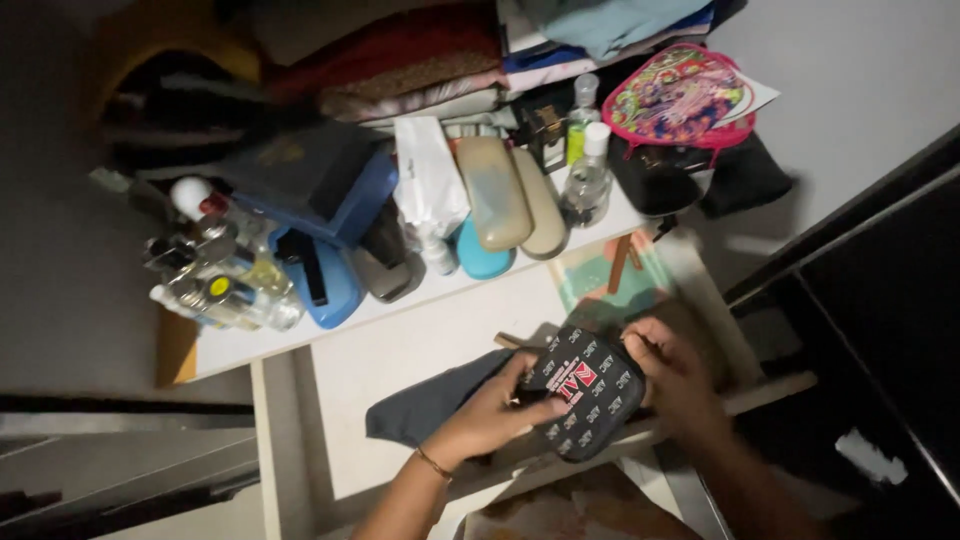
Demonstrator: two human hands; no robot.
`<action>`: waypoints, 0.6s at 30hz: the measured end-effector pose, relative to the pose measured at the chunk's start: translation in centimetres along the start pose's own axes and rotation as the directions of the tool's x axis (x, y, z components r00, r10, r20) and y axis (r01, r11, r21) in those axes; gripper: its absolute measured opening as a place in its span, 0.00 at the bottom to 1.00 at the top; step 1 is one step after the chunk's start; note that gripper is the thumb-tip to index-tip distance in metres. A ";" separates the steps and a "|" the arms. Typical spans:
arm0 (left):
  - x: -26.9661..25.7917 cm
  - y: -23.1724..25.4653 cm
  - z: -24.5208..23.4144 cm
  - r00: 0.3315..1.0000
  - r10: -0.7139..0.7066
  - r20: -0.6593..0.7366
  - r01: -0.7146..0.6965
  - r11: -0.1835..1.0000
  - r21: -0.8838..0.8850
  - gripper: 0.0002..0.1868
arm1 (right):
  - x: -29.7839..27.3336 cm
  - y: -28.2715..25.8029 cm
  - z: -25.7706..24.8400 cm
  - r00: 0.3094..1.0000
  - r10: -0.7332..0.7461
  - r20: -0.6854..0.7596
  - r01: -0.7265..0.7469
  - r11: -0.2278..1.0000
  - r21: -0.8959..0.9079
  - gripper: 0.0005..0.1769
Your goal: The person opens a drawer and sorts through several small pouches and a notebook. They open each pouch, check its contents, and place items back inside or rearrange them. The person also moves a blue box and a black notebook within the drawer while organizing.
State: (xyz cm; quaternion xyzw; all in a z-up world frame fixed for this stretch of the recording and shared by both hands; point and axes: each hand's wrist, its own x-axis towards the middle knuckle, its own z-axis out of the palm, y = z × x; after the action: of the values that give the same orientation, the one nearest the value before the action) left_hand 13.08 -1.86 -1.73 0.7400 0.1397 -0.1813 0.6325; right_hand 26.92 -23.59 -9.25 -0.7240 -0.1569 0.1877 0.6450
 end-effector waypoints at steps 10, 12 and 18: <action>15.9 -2.4 2.0 0.917 -0.253 -0.308 -0.082 0.637 -0.767 0.26 | 1.8 1.0 -6.5 0.974 -0.144 -0.175 0.130 0.988 -0.088 0.24; 20.9 -4.8 2.2 0.900 -0.143 -0.412 -0.180 0.739 -0.650 0.23 | 2.0 -0.2 -7.7 0.982 -0.067 -0.178 0.054 0.995 -0.081 0.23; 26.8 -4.2 2.3 0.865 0.105 -0.490 -0.043 0.990 0.137 0.23 | 4.2 -5.1 -8.4 0.947 -0.234 -0.222 0.165 0.943 -0.290 0.10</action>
State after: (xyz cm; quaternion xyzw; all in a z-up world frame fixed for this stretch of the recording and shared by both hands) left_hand 35.02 -4.02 -17.69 0.8036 0.2574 0.0310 0.5357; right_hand 34.71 -28.39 -3.64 -0.8027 -0.1702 0.0039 0.5716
